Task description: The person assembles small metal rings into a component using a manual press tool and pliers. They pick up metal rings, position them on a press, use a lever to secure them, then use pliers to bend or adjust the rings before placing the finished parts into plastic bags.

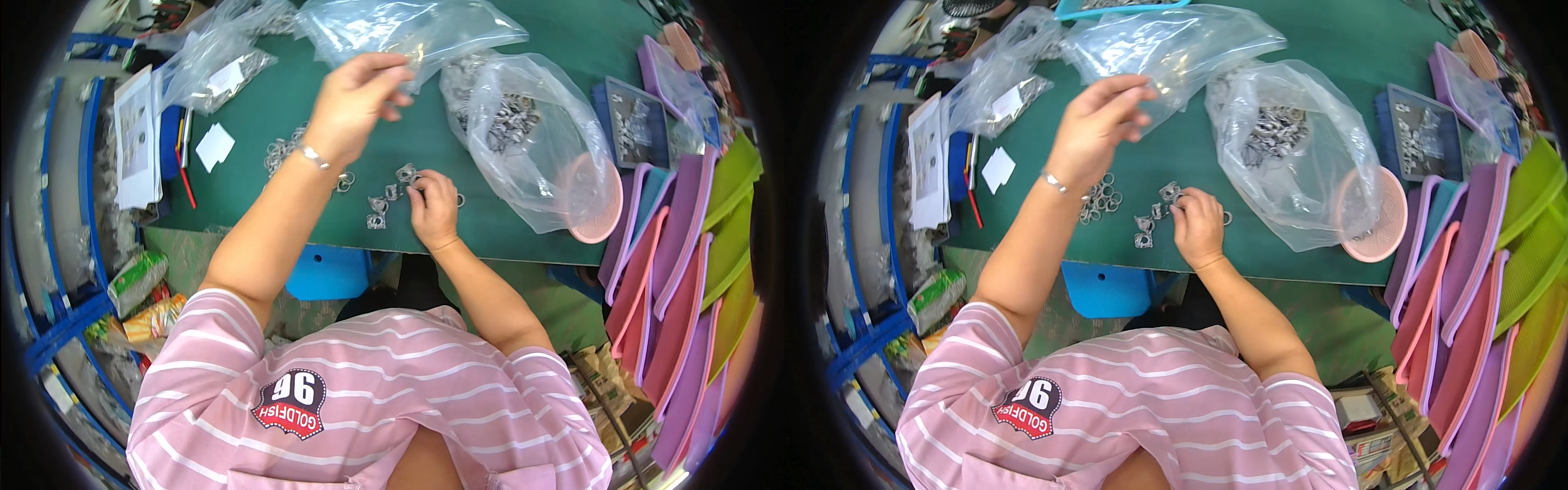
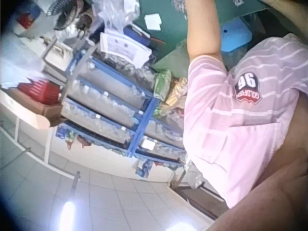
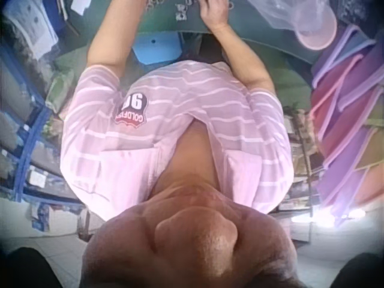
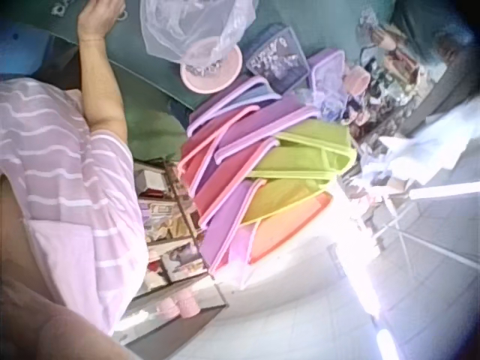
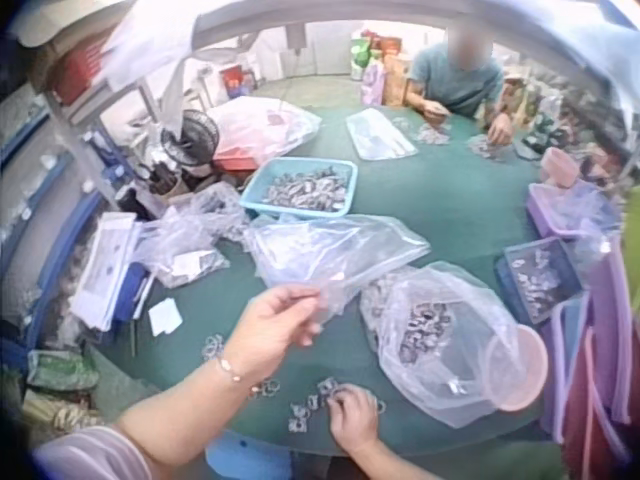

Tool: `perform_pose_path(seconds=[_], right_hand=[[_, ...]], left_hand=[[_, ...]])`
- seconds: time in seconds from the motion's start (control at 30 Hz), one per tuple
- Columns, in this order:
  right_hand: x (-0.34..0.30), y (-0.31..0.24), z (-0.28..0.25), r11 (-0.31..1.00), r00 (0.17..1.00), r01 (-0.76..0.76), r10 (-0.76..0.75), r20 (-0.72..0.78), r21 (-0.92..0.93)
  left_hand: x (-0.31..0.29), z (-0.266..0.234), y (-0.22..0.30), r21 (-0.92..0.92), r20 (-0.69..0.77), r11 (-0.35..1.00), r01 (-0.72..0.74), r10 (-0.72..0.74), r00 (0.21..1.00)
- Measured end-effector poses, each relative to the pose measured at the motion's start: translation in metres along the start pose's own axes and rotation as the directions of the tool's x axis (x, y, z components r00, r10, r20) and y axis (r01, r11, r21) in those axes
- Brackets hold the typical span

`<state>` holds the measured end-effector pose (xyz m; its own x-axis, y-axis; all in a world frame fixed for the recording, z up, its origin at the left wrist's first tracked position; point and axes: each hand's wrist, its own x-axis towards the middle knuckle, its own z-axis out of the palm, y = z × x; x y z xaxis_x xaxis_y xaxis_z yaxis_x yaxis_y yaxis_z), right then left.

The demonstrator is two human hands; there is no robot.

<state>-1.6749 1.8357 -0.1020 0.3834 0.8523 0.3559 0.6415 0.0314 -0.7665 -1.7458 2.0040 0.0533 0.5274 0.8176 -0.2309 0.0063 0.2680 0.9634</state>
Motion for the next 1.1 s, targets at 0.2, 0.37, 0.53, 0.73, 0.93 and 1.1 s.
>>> perform_pose_path(seconds=[0.2,0.37,0.53,0.73,0.93,1.1], right_hand=[[-0.001,-0.016,-0.022,0.889,0.963,-0.269,0.258,0.080,0.370],[0.004,-0.065,-0.029,0.540,0.916,-0.400,0.270,0.298,0.740],[0.000,-0.080,-0.040,0.604,0.880,-0.449,0.170,0.444,0.659],[0.006,-0.089,-0.051,0.761,0.804,-0.428,0.073,0.591,0.488],[-0.004,-0.102,-0.064,0.722,0.507,-0.600,0.009,0.862,0.346],[-0.020,-0.105,-0.058,0.916,0.717,-0.307,0.045,0.696,0.257]], left_hand=[[-0.084,-0.069,-0.046,0.214,-0.245,0.955,0.205,-0.151,0.958],[-0.130,-0.038,-0.080,-0.054,0.073,0.985,0.164,-0.160,0.984],[-0.141,-0.052,-0.077,-0.192,0.178,0.935,0.299,-0.266,0.947],[-0.160,-0.065,-0.075,-0.155,0.224,0.955,0.253,-0.216,0.950],[-0.180,-0.075,-0.076,0.191,0.376,0.920,0.342,-0.390,0.840],[-0.191,-0.068,-0.083,0.282,0.308,0.919,0.274,-0.357,0.882]])
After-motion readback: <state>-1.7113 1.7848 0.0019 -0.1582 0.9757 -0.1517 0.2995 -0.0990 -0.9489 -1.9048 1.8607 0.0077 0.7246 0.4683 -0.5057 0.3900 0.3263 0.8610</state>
